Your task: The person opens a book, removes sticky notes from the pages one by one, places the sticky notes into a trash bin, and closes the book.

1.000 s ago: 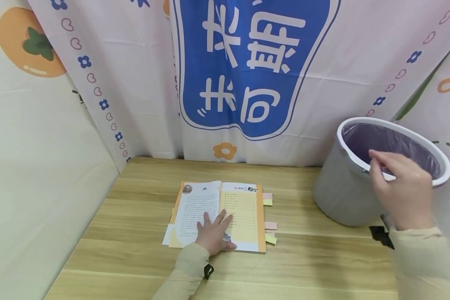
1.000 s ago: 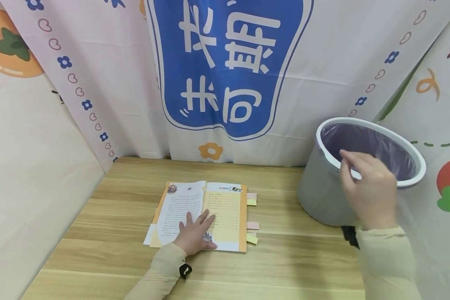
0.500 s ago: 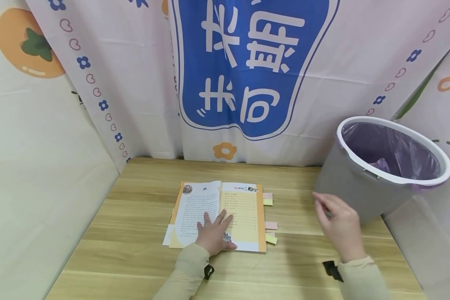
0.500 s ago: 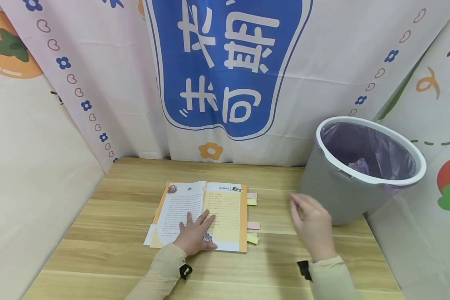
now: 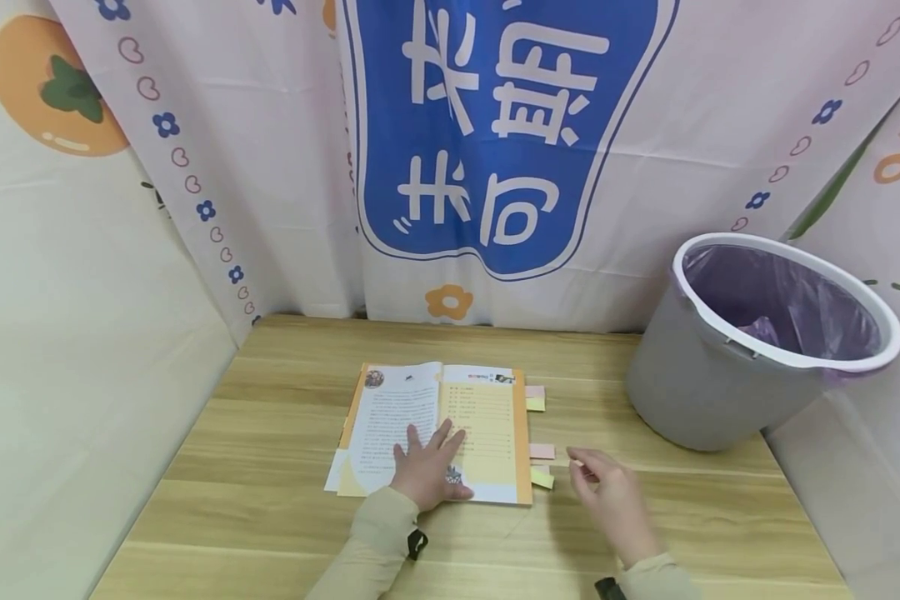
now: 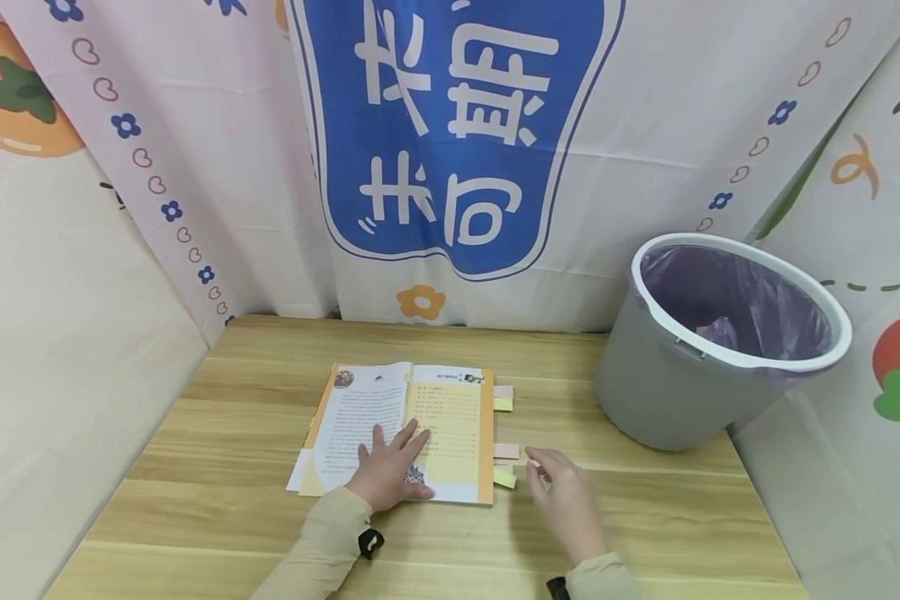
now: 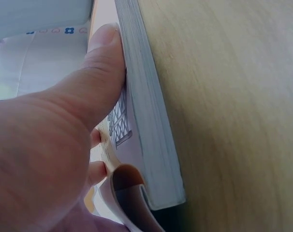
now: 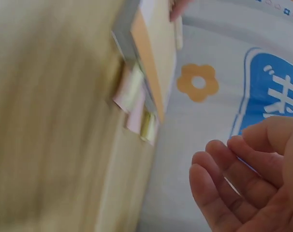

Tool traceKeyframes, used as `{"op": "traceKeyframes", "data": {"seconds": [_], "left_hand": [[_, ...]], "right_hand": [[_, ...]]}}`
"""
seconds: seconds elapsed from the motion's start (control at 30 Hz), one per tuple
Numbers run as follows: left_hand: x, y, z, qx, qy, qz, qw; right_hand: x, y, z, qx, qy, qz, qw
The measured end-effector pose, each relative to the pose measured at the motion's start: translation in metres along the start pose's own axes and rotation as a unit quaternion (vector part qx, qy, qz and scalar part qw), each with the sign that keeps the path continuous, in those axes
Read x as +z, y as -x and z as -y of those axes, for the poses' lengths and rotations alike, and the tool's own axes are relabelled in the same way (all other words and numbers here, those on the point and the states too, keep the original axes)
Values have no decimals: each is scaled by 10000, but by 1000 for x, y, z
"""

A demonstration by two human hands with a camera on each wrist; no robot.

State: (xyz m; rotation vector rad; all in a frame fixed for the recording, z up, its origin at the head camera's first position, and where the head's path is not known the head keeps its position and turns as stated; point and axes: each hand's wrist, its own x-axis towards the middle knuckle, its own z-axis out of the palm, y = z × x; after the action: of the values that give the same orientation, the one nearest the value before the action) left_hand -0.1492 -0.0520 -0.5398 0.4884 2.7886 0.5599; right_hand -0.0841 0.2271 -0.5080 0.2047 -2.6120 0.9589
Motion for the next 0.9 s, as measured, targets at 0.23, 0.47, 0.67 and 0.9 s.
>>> {"op": "traceKeyframes", "data": {"seconds": [0.23,0.47,0.67,0.9], "left_hand": [[-1,0,-1,23,5,-8,10000],[-3,1,-2,20,27,-21,10000],[-4,0,-2,24,29,-25,10000],[-3,1,-1,39,62,-12,10000]], "right_hand": [[26,14,8,713,-118,592,9956],[40,20,16,729,-25,746,9945],[46,21,18,989,-57,882,9912],[52,20,19,952,-62,929,9911]]}}
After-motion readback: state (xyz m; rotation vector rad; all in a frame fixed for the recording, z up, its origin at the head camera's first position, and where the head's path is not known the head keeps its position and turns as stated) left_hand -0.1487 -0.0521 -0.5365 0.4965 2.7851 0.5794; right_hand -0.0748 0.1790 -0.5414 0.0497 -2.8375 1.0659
